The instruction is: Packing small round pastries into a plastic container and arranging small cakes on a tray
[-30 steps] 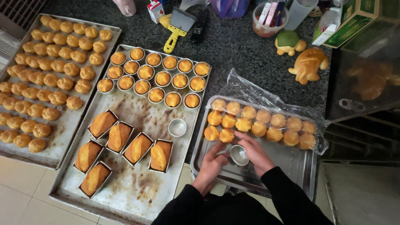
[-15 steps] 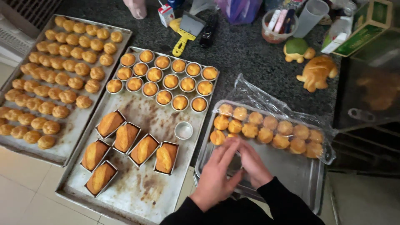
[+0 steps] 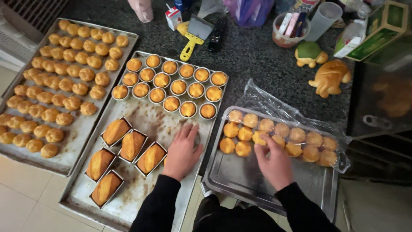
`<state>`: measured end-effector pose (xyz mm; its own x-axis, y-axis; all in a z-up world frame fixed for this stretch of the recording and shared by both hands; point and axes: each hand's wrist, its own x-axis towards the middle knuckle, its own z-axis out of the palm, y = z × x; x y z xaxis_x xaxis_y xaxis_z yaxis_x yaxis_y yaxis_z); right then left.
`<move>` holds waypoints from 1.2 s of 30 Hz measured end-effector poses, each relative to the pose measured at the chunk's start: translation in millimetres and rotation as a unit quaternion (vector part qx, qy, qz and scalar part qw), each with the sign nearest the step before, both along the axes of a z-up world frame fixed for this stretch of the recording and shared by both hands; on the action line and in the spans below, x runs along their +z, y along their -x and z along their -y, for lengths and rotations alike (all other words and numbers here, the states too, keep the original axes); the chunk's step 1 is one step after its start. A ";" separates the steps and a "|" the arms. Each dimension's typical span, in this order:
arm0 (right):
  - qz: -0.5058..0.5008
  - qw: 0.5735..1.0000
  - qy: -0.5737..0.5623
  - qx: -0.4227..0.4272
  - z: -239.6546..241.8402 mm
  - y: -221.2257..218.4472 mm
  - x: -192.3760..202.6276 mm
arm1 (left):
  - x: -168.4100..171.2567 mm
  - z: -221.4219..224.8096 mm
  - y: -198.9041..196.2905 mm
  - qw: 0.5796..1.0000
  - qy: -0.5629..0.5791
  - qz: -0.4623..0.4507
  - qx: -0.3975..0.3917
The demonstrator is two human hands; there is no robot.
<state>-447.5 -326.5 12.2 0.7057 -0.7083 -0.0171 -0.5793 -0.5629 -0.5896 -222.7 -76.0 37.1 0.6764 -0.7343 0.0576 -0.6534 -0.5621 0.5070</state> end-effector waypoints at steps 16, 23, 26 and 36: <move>-0.242 0.964 0.107 0.028 4.7 6.4 6.3 | 6.1 15.9 -5.0 0.993 0.112 0.043 -0.003; -0.232 0.966 0.111 0.007 3.0 4.1 4.1 | -11.2 54.7 -46.7 0.989 0.035 0.140 0.018; -0.231 0.969 0.087 0.014 1.3 0.5 14.8 | -22.7 80.5 -58.5 0.978 -0.057 0.202 -0.009; -0.158 0.978 0.131 -0.036 23.3 19.5 18.8 | -35.1 108.2 -65.7 0.961 -0.123 0.243 -0.047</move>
